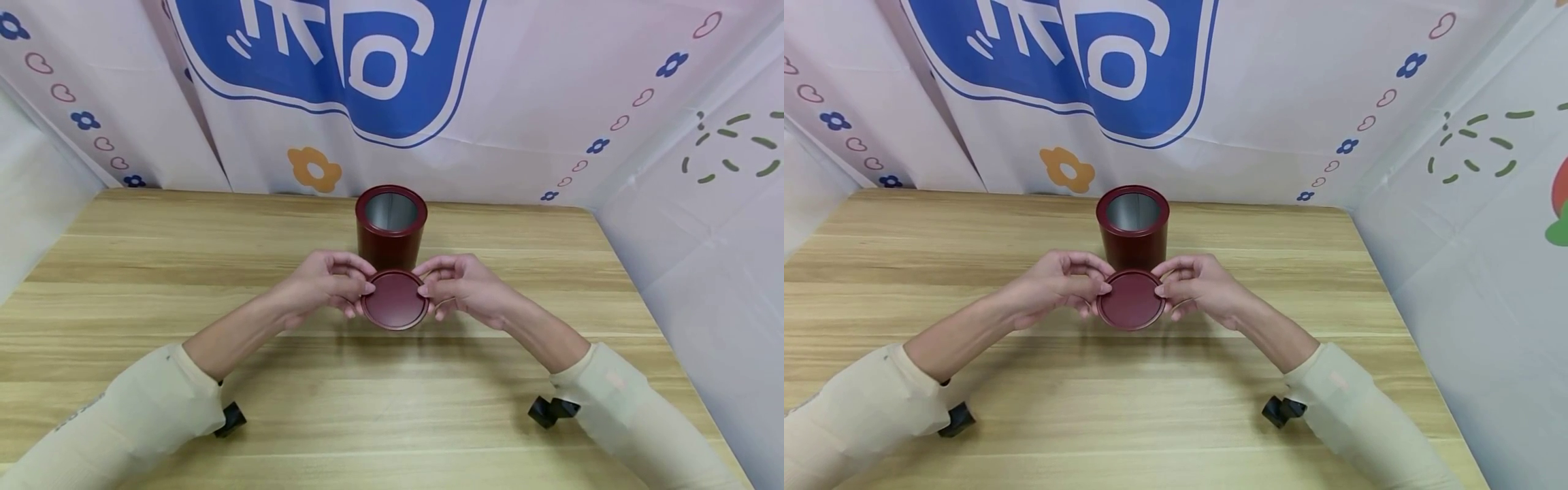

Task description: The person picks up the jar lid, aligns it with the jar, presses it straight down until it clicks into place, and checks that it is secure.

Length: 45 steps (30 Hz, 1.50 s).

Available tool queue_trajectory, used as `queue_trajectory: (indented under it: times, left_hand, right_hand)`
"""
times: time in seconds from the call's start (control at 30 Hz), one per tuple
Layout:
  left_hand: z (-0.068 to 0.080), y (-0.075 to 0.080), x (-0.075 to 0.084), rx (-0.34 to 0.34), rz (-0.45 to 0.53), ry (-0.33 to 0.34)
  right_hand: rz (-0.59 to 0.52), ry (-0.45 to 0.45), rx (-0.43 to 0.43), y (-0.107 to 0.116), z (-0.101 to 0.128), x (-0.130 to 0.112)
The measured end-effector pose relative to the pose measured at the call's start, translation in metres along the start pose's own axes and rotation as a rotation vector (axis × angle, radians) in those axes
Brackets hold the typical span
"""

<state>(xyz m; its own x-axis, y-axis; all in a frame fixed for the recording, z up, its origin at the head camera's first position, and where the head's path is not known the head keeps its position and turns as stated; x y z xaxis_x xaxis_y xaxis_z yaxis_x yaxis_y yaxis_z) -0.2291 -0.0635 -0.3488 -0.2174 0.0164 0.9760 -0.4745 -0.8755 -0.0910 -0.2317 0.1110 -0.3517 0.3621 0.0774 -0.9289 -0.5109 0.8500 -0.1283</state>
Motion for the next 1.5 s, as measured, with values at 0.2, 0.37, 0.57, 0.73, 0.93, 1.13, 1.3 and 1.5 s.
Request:
queue_trajectory:
  times: [0.2,0.37,0.57,0.73,0.93,1.13,1.3,1.5]
  left_hand:
    - [-0.001,-0.001,0.005,0.006,-0.013,-0.007]
    - [-0.001,0.000,0.011,0.016,-0.018,-0.019]
    - [-0.002,0.001,0.016,0.028,-0.032,-0.024]
    - [-0.003,0.001,0.019,0.032,-0.030,-0.025]
    - [-0.004,0.001,0.024,0.034,-0.026,-0.037]
    - [-0.005,0.001,0.029,0.034,-0.015,-0.038]
    - [-0.007,0.001,0.032,0.038,-0.014,-0.050]
    - [-0.008,0.000,0.034,0.049,-0.009,-0.064]
  right_hand:
    - [0.002,0.005,-0.004,0.001,0.001,-0.003]
    - [0.012,0.001,0.002,0.002,0.000,-0.005]
    - [0.013,0.005,0.002,0.002,0.002,-0.009]
    - [0.014,0.017,0.002,0.003,0.003,-0.014]
    - [0.015,0.025,0.010,0.004,0.003,-0.019]
    - [0.013,0.040,0.021,0.006,0.003,-0.024]
    - [0.007,0.048,0.024,0.006,0.004,-0.029]
    - [0.011,0.055,0.023,0.008,0.004,-0.032]
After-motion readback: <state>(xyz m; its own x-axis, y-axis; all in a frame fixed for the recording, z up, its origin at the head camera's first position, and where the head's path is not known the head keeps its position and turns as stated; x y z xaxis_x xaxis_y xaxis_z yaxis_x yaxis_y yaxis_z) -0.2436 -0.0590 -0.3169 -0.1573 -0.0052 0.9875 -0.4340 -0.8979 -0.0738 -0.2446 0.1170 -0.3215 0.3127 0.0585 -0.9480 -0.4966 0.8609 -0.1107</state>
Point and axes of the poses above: each hand's wrist, its own z-axis away from the middle knuckle, its own y-axis out of the back of the hand, x = y × z, the point moved 10 cm from there along -z, towards the middle knuckle, and after that the axes turned 4 degrees about -y, right-handed, at the moved point
